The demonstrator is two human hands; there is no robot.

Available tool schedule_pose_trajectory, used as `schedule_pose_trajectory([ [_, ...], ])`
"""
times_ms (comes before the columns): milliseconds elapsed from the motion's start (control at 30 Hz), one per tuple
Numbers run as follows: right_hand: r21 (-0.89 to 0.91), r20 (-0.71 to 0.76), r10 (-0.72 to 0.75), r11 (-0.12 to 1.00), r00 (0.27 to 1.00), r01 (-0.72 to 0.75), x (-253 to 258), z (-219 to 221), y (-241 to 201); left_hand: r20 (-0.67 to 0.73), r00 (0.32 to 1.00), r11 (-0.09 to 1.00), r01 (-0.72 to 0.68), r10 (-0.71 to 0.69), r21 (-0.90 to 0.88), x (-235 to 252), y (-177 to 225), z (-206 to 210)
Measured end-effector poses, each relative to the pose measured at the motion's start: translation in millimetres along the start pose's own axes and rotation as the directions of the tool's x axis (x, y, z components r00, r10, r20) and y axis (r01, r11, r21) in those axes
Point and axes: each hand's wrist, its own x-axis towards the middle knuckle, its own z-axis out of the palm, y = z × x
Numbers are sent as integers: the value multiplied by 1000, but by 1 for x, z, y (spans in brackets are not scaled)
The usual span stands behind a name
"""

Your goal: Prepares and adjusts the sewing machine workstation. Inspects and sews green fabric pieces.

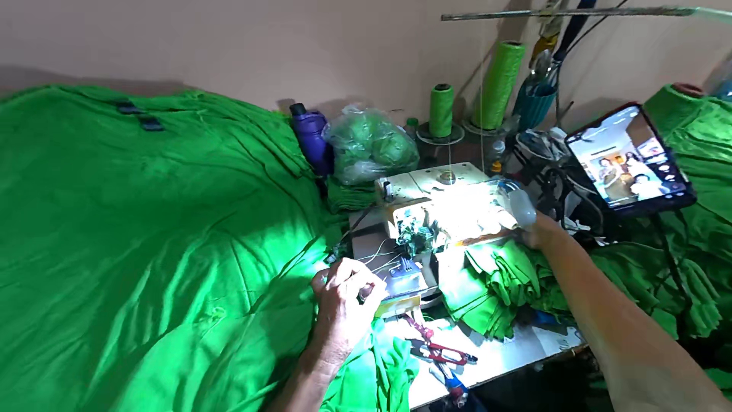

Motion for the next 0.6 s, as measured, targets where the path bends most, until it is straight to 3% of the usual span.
schedule_pose_trajectory([
  [67, 55, -30, 32, 998, 999, -30, -3, 8, -2, -19, 999, 1000, 30, -30, 5, 0, 1, 2],
  [133, -4, -41, 11, 1000, 999, -11, 1, 10, 0, -34, 998, 999, 53, -53, -2, 1, 2, 7],
  [233, 14, -41, 17, 1000, 999, -16, 33, 8, 17, -38, 995, 996, 92, -92, 1, 6, 6, 10],
  [333, 1, -34, 112, 994, 993, -112, 32, 9, 0, 18, 987, 987, 163, -163, -2, 14, 15, 8],
  [500, -54, 44, 104, 993, 994, -102, 33, 4, 1, 66, 974, 974, 209, -215, 84, 29, 29, 26],
  [600, 103, 20, 47, 994, 999, -48, 43, 4, 21, 84, 961, 961, 252, -262, 114, 34, 32, 38],
])
